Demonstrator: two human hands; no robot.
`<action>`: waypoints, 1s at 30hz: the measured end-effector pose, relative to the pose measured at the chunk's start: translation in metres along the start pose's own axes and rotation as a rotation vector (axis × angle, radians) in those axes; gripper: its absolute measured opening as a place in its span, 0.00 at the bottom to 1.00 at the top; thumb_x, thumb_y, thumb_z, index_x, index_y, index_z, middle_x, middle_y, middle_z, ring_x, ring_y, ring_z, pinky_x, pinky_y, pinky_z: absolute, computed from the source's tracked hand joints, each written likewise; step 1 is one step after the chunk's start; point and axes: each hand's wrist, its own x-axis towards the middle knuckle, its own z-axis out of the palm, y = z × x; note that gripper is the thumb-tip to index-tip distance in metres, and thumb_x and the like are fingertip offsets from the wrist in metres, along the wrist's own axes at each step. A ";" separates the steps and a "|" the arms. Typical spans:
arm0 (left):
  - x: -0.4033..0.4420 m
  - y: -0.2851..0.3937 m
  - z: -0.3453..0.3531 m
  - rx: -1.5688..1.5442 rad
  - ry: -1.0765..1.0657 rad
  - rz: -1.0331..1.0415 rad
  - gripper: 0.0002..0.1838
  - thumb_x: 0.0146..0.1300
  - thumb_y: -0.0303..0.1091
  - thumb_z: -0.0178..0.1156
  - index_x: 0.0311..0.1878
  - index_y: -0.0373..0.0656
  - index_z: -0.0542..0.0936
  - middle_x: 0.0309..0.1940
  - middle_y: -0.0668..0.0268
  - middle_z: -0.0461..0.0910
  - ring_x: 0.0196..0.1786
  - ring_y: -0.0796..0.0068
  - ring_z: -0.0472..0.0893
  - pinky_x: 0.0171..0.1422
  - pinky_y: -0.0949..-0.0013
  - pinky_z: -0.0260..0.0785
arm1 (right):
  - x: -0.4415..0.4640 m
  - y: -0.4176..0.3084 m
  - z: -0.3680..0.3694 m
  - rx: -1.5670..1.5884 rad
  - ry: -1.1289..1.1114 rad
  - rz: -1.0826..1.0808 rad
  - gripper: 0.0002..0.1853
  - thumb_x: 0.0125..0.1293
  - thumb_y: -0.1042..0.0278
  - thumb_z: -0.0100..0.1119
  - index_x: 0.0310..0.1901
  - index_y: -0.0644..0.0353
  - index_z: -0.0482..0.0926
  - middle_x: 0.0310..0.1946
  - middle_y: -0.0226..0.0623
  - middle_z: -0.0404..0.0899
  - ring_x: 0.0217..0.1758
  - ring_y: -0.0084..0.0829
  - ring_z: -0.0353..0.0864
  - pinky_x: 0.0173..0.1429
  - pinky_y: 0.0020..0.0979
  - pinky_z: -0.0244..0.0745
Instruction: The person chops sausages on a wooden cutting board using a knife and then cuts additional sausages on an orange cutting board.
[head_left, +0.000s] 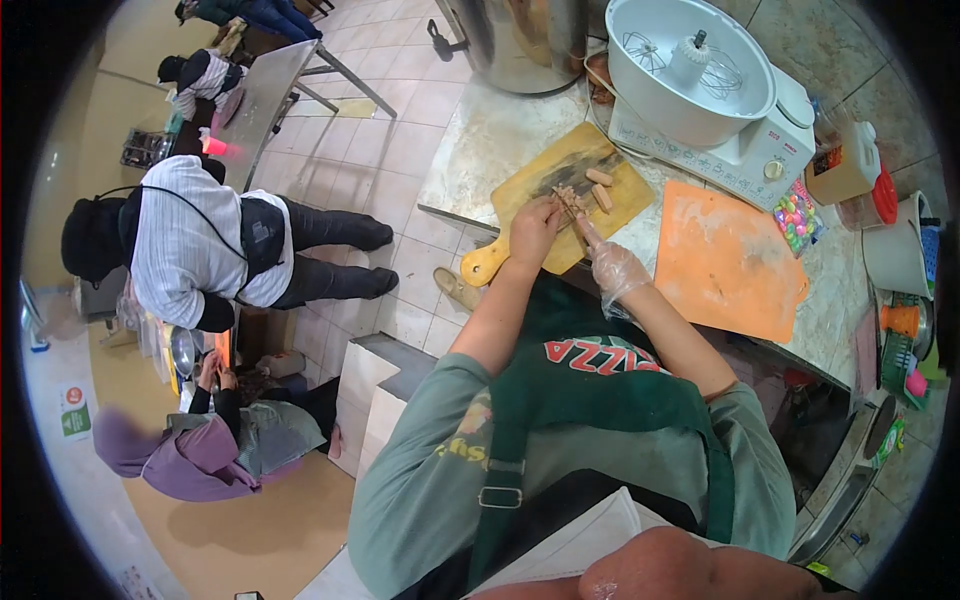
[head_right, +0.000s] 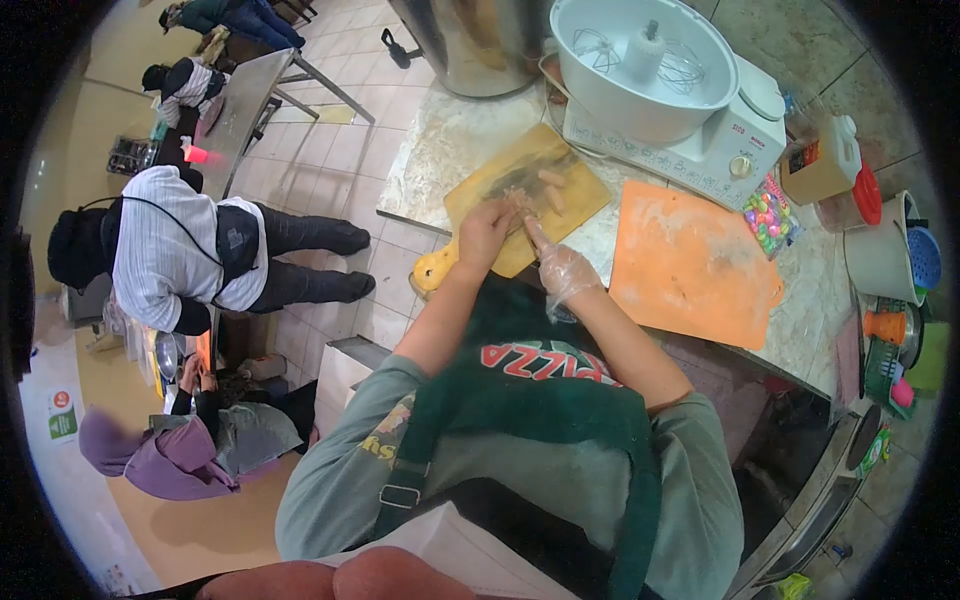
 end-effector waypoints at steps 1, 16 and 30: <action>-0.001 0.000 0.000 0.013 0.011 0.012 0.06 0.49 0.27 0.61 0.30 0.35 0.79 0.31 0.55 0.79 0.35 0.57 0.78 0.40 0.65 0.70 | 0.005 0.000 0.000 -0.001 -0.002 -0.001 0.30 0.63 0.69 0.37 0.66 0.38 0.45 0.31 0.59 0.75 0.36 0.52 0.76 0.41 0.46 0.69; -0.002 0.006 -0.001 0.104 0.015 -0.011 0.04 0.46 0.25 0.61 0.28 0.38 0.81 0.31 0.58 0.79 0.36 0.60 0.77 0.42 0.64 0.70 | -0.036 0.028 0.019 0.012 0.011 0.022 0.29 0.65 0.65 0.39 0.66 0.38 0.44 0.30 0.58 0.76 0.35 0.53 0.77 0.41 0.47 0.69; -0.006 0.002 0.003 0.118 0.026 -0.005 0.05 0.46 0.23 0.60 0.28 0.36 0.80 0.29 0.58 0.78 0.35 0.59 0.77 0.41 0.64 0.70 | 0.008 0.003 -0.001 0.018 -0.021 -0.066 0.28 0.65 0.66 0.37 0.66 0.39 0.45 0.27 0.60 0.74 0.34 0.53 0.76 0.39 0.47 0.67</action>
